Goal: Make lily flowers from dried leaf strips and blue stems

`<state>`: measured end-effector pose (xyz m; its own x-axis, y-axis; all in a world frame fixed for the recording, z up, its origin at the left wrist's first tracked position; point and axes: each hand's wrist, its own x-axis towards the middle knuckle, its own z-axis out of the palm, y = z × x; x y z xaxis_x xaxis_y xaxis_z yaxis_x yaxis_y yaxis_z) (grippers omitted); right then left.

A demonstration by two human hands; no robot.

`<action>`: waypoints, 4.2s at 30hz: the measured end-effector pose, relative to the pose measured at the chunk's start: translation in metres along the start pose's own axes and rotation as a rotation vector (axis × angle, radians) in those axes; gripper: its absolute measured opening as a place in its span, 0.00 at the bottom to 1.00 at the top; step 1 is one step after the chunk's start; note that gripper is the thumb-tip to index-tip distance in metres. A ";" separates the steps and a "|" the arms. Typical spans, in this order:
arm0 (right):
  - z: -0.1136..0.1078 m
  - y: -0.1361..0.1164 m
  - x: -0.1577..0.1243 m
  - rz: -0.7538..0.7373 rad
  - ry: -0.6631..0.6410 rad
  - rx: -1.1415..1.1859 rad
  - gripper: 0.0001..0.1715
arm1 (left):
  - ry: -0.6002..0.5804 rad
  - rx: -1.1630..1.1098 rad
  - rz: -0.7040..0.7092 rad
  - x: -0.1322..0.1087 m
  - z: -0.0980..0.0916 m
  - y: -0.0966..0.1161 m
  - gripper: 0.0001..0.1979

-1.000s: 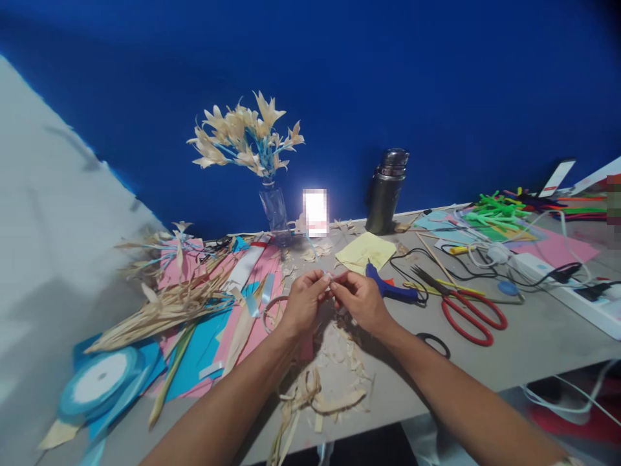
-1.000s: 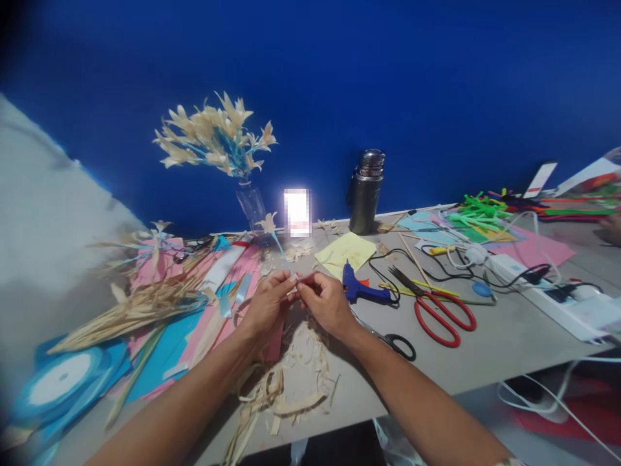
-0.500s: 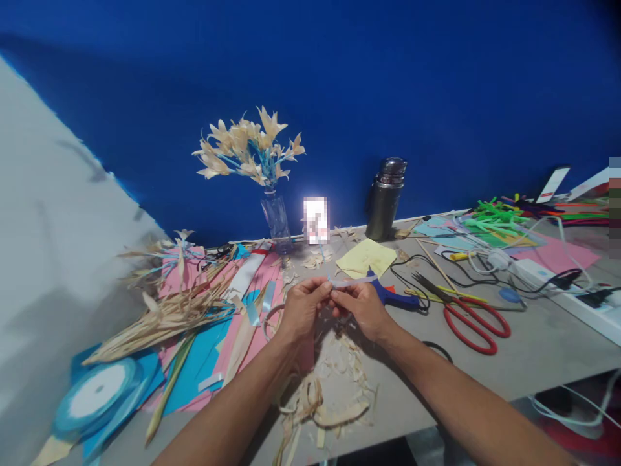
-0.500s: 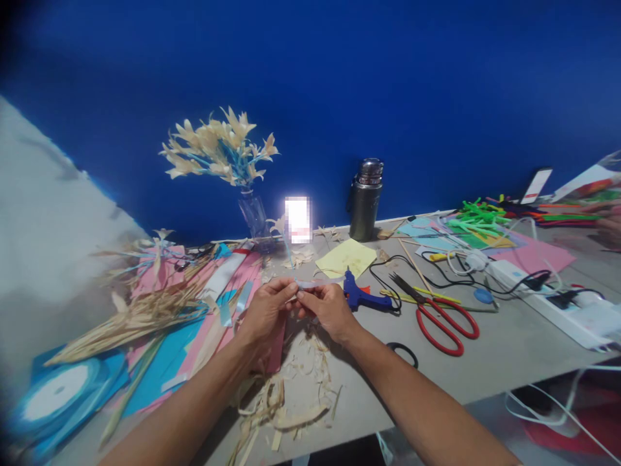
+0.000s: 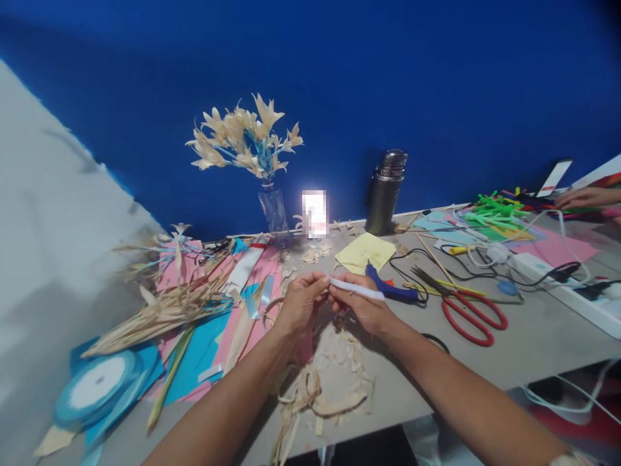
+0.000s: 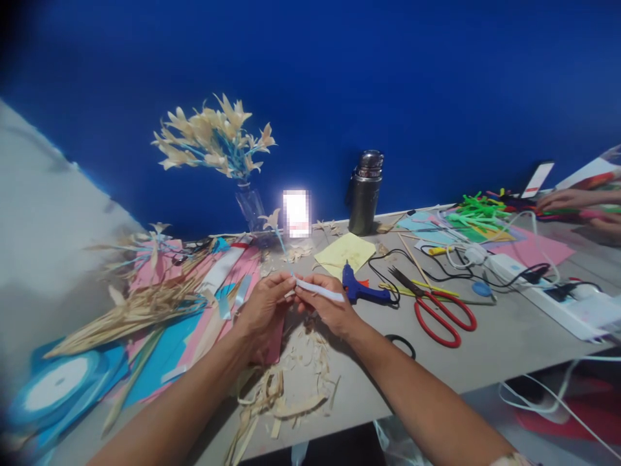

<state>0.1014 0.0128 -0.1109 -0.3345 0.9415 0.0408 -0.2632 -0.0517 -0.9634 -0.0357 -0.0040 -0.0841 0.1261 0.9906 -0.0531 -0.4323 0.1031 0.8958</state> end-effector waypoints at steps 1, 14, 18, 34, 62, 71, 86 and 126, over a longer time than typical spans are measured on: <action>0.000 0.002 0.001 0.003 -0.011 -0.004 0.20 | -0.001 0.011 0.008 0.000 -0.001 -0.001 0.12; 0.001 0.001 -0.004 0.055 -0.018 -0.100 0.14 | 0.089 0.033 0.050 0.000 -0.002 -0.007 0.14; 0.001 0.001 -0.003 0.048 -0.025 -0.102 0.14 | 0.088 0.020 0.029 0.000 -0.002 -0.007 0.13; -0.001 0.008 0.002 -0.016 0.011 -0.127 0.13 | 0.133 0.018 0.070 0.004 -0.006 -0.013 0.12; 0.001 -0.004 -0.003 -0.004 0.093 -0.109 0.16 | 0.328 0.160 0.218 0.003 -0.009 -0.022 0.16; -0.002 -0.005 -0.002 -0.088 0.116 -0.283 0.09 | 0.267 0.276 0.273 -0.010 0.003 -0.015 0.20; 0.002 -0.003 -0.004 -0.285 0.114 -0.517 0.05 | 0.296 0.448 0.273 -0.013 0.005 -0.014 0.07; -0.002 0.000 -0.004 -0.226 -0.030 -0.340 0.12 | 0.095 0.015 0.253 -0.002 -0.003 0.009 0.09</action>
<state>0.1047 0.0102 -0.1120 -0.3299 0.9063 0.2641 -0.0210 0.2727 -0.9619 -0.0424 -0.0046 -0.0776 -0.0687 0.9887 0.1330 -0.4256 -0.1496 0.8925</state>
